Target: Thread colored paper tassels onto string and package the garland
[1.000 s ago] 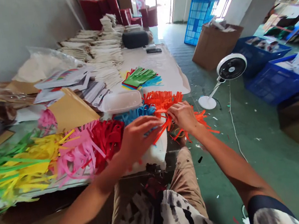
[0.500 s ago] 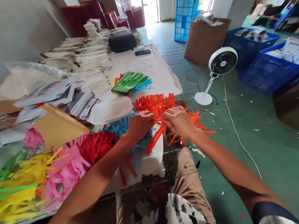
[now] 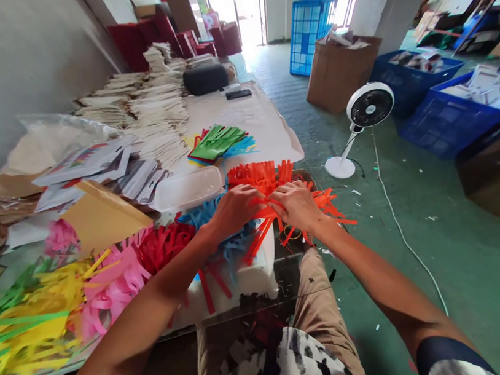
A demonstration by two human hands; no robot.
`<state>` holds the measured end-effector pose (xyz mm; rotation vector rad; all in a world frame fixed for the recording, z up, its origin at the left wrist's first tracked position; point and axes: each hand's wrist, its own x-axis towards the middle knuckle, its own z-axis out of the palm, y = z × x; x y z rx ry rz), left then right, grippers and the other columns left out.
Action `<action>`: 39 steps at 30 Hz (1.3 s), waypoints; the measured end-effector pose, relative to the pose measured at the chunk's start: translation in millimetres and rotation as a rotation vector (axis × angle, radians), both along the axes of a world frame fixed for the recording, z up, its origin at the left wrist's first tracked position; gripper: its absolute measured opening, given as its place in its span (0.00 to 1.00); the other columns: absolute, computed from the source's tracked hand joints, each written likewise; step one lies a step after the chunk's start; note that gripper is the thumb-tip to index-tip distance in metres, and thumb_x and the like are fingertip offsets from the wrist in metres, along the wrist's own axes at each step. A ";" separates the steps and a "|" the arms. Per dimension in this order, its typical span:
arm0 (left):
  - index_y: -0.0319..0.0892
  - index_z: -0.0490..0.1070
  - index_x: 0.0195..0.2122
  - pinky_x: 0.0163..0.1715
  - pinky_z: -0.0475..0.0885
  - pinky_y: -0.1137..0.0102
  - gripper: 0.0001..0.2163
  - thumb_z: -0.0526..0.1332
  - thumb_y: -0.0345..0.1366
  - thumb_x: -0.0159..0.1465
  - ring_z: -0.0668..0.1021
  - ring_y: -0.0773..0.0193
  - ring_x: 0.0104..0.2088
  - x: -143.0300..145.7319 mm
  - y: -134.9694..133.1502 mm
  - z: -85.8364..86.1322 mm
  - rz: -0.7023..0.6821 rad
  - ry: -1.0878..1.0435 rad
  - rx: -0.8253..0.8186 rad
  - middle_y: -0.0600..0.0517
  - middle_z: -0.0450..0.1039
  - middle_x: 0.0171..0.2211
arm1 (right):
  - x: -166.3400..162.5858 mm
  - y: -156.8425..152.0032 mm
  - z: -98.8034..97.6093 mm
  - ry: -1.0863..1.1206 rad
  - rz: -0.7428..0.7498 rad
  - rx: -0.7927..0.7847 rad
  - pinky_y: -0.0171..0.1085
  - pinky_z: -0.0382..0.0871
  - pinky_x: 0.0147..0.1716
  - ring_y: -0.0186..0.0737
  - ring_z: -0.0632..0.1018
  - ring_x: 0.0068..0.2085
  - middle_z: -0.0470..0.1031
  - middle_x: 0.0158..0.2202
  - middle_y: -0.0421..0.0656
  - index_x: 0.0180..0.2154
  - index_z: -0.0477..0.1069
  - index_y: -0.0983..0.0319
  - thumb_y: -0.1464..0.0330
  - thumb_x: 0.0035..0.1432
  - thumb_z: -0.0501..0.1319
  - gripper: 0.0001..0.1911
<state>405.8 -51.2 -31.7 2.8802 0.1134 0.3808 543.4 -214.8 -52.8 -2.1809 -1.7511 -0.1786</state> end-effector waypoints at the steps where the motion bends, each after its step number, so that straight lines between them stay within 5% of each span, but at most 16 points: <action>1: 0.41 0.82 0.43 0.47 0.74 0.65 0.07 0.65 0.37 0.69 0.80 0.58 0.45 -4.0 -1.3 -5.9 -0.012 0.015 0.026 0.47 0.81 0.42 | -0.1 -1.4 -0.6 -0.001 -0.017 -0.011 0.45 0.59 0.50 0.48 0.79 0.49 0.84 0.46 0.45 0.46 0.80 0.58 0.66 0.72 0.58 0.12; 7: 0.39 0.80 0.32 0.42 0.73 0.62 0.07 0.64 0.27 0.66 0.79 0.54 0.40 -18.2 -14.3 -29.7 -0.015 0.066 0.144 0.44 0.79 0.34 | -3.5 -7.1 0.8 -0.013 -0.047 -0.075 0.45 0.59 0.49 0.48 0.79 0.48 0.83 0.45 0.47 0.43 0.80 0.59 0.69 0.70 0.57 0.12; 16: 0.40 0.78 0.33 0.42 0.71 0.60 0.09 0.61 0.31 0.70 0.80 0.54 0.41 -2.6 -16.7 -11.2 0.121 -0.127 0.139 0.46 0.80 0.35 | -12.0 -6.9 2.5 -0.004 0.045 0.094 0.47 0.61 0.53 0.49 0.78 0.51 0.83 0.49 0.47 0.48 0.79 0.58 0.63 0.71 0.60 0.11; 21: 0.43 0.78 0.35 0.46 0.74 0.62 0.05 0.64 0.33 0.69 0.80 0.56 0.44 2.3 -9.5 -7.0 0.094 -0.308 -0.074 0.49 0.82 0.39 | -4.9 0.9 8.0 0.054 0.007 0.217 0.46 0.63 0.51 0.47 0.79 0.46 0.84 0.42 0.44 0.42 0.80 0.57 0.63 0.73 0.58 0.12; 28: 0.44 0.72 0.44 0.45 0.77 0.67 0.05 0.62 0.36 0.69 0.81 0.63 0.43 -7.6 4.2 -8.5 0.222 -0.622 -0.666 0.50 0.78 0.44 | 9.2 17.4 38.7 0.158 -0.004 0.334 0.45 0.68 0.49 0.49 0.80 0.44 0.84 0.41 0.47 0.40 0.80 0.59 0.60 0.73 0.55 0.17; 39: 0.46 0.71 0.48 0.48 0.75 0.65 0.11 0.58 0.46 0.72 0.81 0.61 0.46 -25.4 9.4 -14.2 0.257 -0.602 -0.804 0.49 0.79 0.46 | 5.4 23.0 92.5 0.182 0.044 0.503 0.44 0.70 0.47 0.47 0.82 0.42 0.84 0.39 0.45 0.37 0.80 0.59 0.54 0.71 0.59 0.19</action>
